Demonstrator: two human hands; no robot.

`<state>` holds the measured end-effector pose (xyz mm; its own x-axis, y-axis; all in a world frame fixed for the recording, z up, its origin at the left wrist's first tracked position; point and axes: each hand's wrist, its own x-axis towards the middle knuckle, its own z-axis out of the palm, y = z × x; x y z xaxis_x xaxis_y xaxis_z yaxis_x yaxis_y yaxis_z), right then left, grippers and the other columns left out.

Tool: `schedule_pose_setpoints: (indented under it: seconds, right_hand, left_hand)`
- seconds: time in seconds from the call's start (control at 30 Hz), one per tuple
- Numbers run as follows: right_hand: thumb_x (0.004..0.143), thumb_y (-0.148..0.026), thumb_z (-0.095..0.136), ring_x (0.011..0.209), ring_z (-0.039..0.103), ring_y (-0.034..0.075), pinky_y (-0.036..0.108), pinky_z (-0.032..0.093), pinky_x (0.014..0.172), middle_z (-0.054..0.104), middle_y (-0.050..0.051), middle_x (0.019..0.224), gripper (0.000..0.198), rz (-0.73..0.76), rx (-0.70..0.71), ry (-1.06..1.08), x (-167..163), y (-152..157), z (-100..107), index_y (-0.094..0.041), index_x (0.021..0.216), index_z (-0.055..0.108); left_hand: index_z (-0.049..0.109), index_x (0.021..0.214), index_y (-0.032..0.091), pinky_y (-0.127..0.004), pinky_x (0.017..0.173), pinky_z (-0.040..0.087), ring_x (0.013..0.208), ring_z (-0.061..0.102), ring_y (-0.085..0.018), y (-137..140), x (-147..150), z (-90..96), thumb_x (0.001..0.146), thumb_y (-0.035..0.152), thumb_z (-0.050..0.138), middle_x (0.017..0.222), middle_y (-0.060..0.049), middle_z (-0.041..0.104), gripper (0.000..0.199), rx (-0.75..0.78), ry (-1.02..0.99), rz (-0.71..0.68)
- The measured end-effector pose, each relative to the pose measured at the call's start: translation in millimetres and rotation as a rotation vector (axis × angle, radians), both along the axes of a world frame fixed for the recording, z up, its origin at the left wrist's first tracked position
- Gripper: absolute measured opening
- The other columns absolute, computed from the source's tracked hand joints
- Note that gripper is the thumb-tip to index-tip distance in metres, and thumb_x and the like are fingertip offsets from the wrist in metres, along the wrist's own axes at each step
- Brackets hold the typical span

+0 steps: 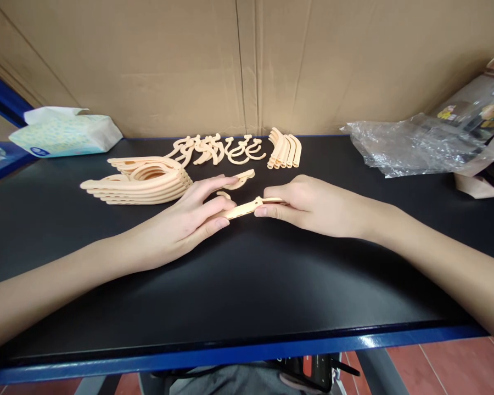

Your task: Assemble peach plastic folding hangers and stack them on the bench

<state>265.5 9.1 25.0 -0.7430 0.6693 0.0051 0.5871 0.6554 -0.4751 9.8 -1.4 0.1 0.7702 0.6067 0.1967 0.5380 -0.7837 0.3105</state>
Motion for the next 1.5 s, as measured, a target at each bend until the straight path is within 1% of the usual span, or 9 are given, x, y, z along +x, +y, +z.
schedule_pose_setpoints:
  seconds: [0.1,0.37,0.47,0.67,0.87,0.97,1.1,1.2,1.5]
  right_hand:
    - [0.099,-0.049,0.037,0.048,0.033,0.010,0.026,0.025,0.049,0.033,-0.006,0.057,0.039,0.000,0.078,-0.009,-0.5,1.3,-6.5,-0.022,0.071,0.040]
    - [0.099,-0.056,0.028,0.048,0.037,0.011,0.027,0.026,0.050,0.040,-0.004,0.057,0.045,-0.048,0.250,-0.067,1.5,2.6,-18.3,-0.022,0.073,0.041]
    - [0.099,-0.057,0.025,0.046,0.036,0.011,0.026,0.025,0.049,0.041,-0.004,0.057,0.046,-0.058,0.326,-0.097,1.4,2.4,-19.4,-0.022,0.073,0.040]
    - [0.100,-0.055,0.017,0.044,0.027,0.011,0.025,0.018,0.045,0.034,-0.004,0.053,0.050,-0.038,0.560,-0.178,0.6,0.9,-18.6,-0.022,0.068,0.036]
    - [0.100,-0.053,0.018,0.046,0.030,0.012,0.028,0.017,0.046,0.040,-0.001,0.056,0.050,-0.030,0.640,-0.249,0.3,-0.4,-16.1,-0.022,0.068,0.039]
    - [0.100,-0.053,0.020,0.046,0.029,0.012,0.027,0.019,0.046,0.038,-0.002,0.055,0.048,-0.033,0.578,-0.199,0.8,0.2,-16.2,-0.022,0.068,0.037]
    - [0.100,-0.053,0.028,0.046,0.032,0.010,0.027,0.023,0.048,0.038,-0.004,0.056,0.045,-0.025,0.380,-0.079,1.4,1.9,-16.9,-0.021,0.069,0.035]
    - [0.100,-0.051,0.032,0.047,0.032,0.009,0.027,0.023,0.049,0.036,-0.005,0.056,0.043,-0.003,0.281,-0.022,1.5,3.0,-17.3,-0.021,0.069,0.035]
    - [0.099,-0.043,0.040,0.046,0.025,0.007,0.025,0.021,0.045,0.027,-0.007,0.056,0.040,0.048,0.122,0.109,0.7,4.2,-21.2,-0.021,0.067,0.033]
  left_hand:
    - [0.055,0.113,0.022,-0.041,0.116,0.029,0.141,0.027,-0.024,1.4,-1.3,-0.4,0.103,0.031,0.035,0.150,-0.008,0.032,0.024,-0.001,-0.004,-0.011]
    - [0.054,0.113,0.022,-0.040,0.114,0.031,0.137,0.033,-0.022,2.1,-2.3,1.6,0.103,0.030,0.034,0.150,-0.007,0.032,0.023,-0.025,-0.015,-0.022]
    - [0.054,0.111,0.022,-0.040,0.113,0.032,0.137,0.033,-0.022,2.6,-2.4,2.9,0.103,0.031,0.034,0.149,-0.007,0.032,0.023,-0.048,-0.015,-0.024]
    - [0.055,0.112,0.024,-0.041,0.113,0.033,0.136,0.035,-0.023,3.6,-2.7,2.6,0.103,0.031,0.034,0.150,-0.005,0.033,0.024,-0.075,-0.035,-0.026]
    - [0.055,0.113,0.024,-0.040,0.114,0.032,0.137,0.035,-0.022,3.7,-3.1,3.4,0.103,0.032,0.034,0.150,-0.004,0.032,0.024,-0.073,-0.033,-0.031]
    - [0.055,0.112,0.024,-0.040,0.114,0.032,0.137,0.035,-0.022,4.1,-2.7,3.3,0.103,0.032,0.035,0.150,-0.004,0.033,0.023,-0.069,-0.032,-0.035]
    - [0.054,0.113,0.023,-0.040,0.114,0.032,0.136,0.035,-0.022,3.6,-2.8,2.2,0.103,0.031,0.036,0.150,-0.005,0.033,0.022,-0.058,-0.043,-0.041]
    - [0.053,0.113,0.023,-0.040,0.114,0.032,0.137,0.034,-0.023,2.6,-3.1,1.6,0.103,0.030,0.037,0.151,-0.006,0.032,0.021,-0.055,-0.043,-0.043]
    - [0.052,0.113,0.023,-0.042,0.114,0.034,0.138,0.034,-0.023,1.7,-1.9,3.2,0.102,0.029,0.037,0.151,-0.007,0.032,0.019,-0.073,-0.072,-0.063]
